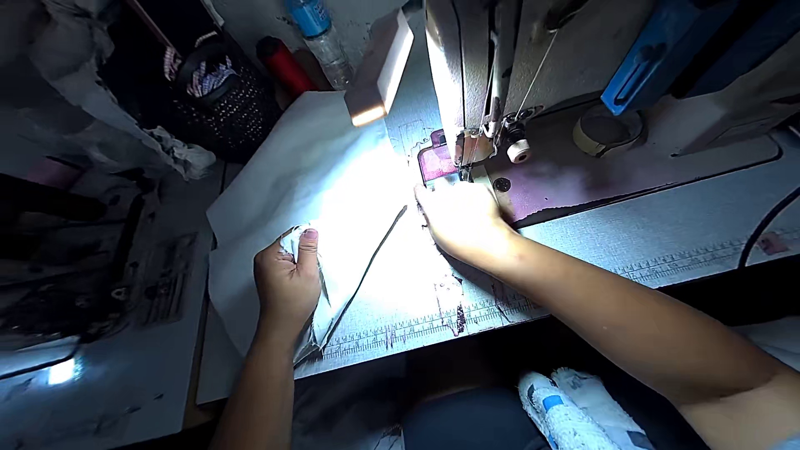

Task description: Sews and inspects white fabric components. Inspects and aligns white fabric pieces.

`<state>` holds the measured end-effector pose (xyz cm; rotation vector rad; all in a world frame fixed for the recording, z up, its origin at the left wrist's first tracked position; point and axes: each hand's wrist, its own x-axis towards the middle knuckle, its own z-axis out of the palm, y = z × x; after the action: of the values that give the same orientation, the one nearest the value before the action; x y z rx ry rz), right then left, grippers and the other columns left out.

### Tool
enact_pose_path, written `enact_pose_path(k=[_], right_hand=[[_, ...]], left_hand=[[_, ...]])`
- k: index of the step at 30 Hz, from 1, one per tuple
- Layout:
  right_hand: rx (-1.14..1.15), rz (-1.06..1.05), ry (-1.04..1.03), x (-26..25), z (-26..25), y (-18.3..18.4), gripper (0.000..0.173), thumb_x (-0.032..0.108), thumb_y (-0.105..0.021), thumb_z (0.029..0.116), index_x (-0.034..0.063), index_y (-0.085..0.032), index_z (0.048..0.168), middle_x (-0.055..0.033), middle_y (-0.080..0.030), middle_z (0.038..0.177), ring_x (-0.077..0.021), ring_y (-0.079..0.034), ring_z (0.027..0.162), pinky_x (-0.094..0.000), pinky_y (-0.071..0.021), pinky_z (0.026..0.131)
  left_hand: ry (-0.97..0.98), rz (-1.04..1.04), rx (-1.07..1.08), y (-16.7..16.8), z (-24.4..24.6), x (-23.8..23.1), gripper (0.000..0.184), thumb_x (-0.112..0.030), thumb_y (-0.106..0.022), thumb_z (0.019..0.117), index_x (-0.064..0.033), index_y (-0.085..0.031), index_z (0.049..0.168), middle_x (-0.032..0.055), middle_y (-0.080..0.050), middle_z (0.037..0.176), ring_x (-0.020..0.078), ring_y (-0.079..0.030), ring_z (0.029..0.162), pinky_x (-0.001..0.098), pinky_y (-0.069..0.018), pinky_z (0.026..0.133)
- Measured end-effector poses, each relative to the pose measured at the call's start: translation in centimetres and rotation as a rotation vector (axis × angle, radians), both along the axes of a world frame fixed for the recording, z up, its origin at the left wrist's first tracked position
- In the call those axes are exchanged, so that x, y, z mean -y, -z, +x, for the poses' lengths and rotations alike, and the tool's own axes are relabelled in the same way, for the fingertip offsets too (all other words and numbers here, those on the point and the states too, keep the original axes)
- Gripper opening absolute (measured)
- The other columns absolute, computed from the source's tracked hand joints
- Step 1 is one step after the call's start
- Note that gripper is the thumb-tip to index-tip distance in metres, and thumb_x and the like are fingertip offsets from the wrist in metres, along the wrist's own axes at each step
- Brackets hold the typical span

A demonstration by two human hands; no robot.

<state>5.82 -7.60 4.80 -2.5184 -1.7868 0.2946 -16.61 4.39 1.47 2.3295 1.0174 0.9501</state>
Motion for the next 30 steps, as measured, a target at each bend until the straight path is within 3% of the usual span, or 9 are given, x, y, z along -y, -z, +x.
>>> enact_pose_path(k=[3, 9, 11, 13, 16, 20, 23, 26, 30], right_hand=[[-0.007, -0.002, -0.063, -0.6, 0.4, -0.1, 0.030, 0.011, -0.049, 0.1030, 0.0104, -0.063, 0.129, -0.0175, -0.068, 0.105, -0.0364, -0.068, 0.092, -0.0492, -0.0531, 0.068], [-0.164, 0.313, 0.010, 8.8, 3.2, 2.0, 0.061, 0.020, -0.069, 0.0956, 0.0194, -0.050, 0.153, -0.0135, -0.070, 0.118, -0.0365, -0.070, 0.086, -0.0578, -0.0550, 0.067], [-0.186, 0.444, 0.109, 12.9, 5.0, 2.7, 0.038, 0.004, -0.068, 0.0874, 0.0075, -0.067, 0.125, -0.0159, -0.071, 0.110, -0.0382, -0.070, 0.080, -0.0609, -0.0525, 0.061], [-0.144, 0.549, 0.258, 15.9, 6.2, 3.1, 0.007, 0.001, -0.061, 0.0859, 0.0023, -0.066, 0.090, -0.0152, -0.066, 0.080, -0.0351, -0.063, 0.064, -0.0556, -0.0446, 0.051], [-0.098, 0.506, 0.433, 19.0, 7.0, 2.3, 0.028, 0.019, -0.049, 0.0939, 0.0095, -0.054, 0.068, -0.0040, -0.043, 0.055, -0.0219, -0.044, 0.051, -0.0428, -0.0293, 0.048], [-0.144, 0.492, 0.376, 21.0, 6.1, 1.8, 0.044, 0.050, -0.062, 0.0948, 0.0131, -0.064, 0.070, -0.0020, -0.054, 0.064, -0.0198, -0.053, 0.055, -0.0439, -0.0371, 0.049], [-0.614, 0.631, 0.237, 19.7, 2.6, 2.6, 0.031, 0.045, -0.074, 0.0893, 0.0145, -0.075, 0.094, 0.0057, -0.064, 0.084, -0.0030, -0.057, 0.067, -0.0245, -0.0492, 0.055], [-1.016, 0.566, 0.192, 16.6, -2.5, 3.6, 0.044, 0.057, -0.076, 0.0849, 0.0139, -0.068, 0.087, 0.0061, -0.061, 0.072, -0.0032, -0.057, 0.064, -0.0265, -0.0502, 0.058], [-1.094, 0.601, 0.179, 15.9, -3.8, 4.4, 0.025, 0.025, -0.066, 0.0950, 0.0110, -0.065, 0.075, 0.0063, -0.054, 0.062, 0.0012, -0.050, 0.056, -0.0180, -0.0409, 0.052]], left_hand=[[-0.039, -0.029, 0.030, -0.1, 0.3, -0.1, 0.032, -0.028, -0.051, 0.1080, -0.0054, -0.059, 0.086, -0.0075, -0.048, 0.067, -0.0052, -0.045, 0.056, 0.0150, -0.0398, 0.055], [-0.047, -0.499, 0.220, -2.1, -0.7, 6.5, 0.015, -0.021, -0.052, 0.1063, -0.0197, -0.063, 0.095, -0.0138, -0.065, 0.074, -0.0022, -0.065, 0.066, 0.0204, -0.0584, 0.062], [0.128, -0.616, 0.361, -1.4, -0.8, 9.6, 0.022, -0.013, -0.058, 0.1022, -0.0229, -0.070, 0.087, -0.0148, -0.069, 0.072, -0.0029, -0.066, 0.063, 0.0173, -0.0583, 0.062], [0.210, -0.759, 0.462, -0.5, -0.6, 12.0, 0.018, -0.017, -0.065, 0.0996, -0.0212, -0.075, 0.085, -0.0117, -0.071, 0.072, -0.0025, -0.067, 0.064, 0.0161, -0.0581, 0.063], [0.246, -0.862, 0.544, 0.3, 0.3, 14.4, 0.022, -0.028, -0.065, 0.0998, -0.0215, -0.076, 0.082, -0.0098, -0.070, 0.071, -0.0023, -0.066, 0.064, 0.0162, -0.0573, 0.063], [0.262, -0.880, 0.567, 0.6, 1.0, 16.2, 0.022, -0.024, -0.062, 0.1020, -0.0192, -0.077, 0.086, -0.0068, -0.074, 0.077, 0.0007, -0.070, 0.070, 0.0202, -0.0601, 0.069], [0.218, -0.689, 0.451, 0.6, 1.7, 17.4, 0.017, -0.011, -0.064, 0.0991, -0.0141, -0.075, 0.087, -0.0088, -0.071, 0.074, -0.0007, -0.066, 0.066, 0.0176, -0.0579, 0.065], [0.231, -0.490, 0.323, 0.0, 2.6, 18.8, 0.008, -0.008, -0.066, 0.0952, -0.0093, -0.074, 0.093, -0.0123, -0.072, 0.078, -0.0046, -0.067, 0.070, 0.0133, -0.0571, 0.065], [0.076, -0.373, 0.323, -1.6, 0.7, 18.4, 0.017, -0.005, -0.050, 0.1010, -0.0112, -0.066, 0.101, -0.0154, -0.069, 0.086, -0.0042, -0.066, 0.078, 0.0159, -0.0566, 0.071]])
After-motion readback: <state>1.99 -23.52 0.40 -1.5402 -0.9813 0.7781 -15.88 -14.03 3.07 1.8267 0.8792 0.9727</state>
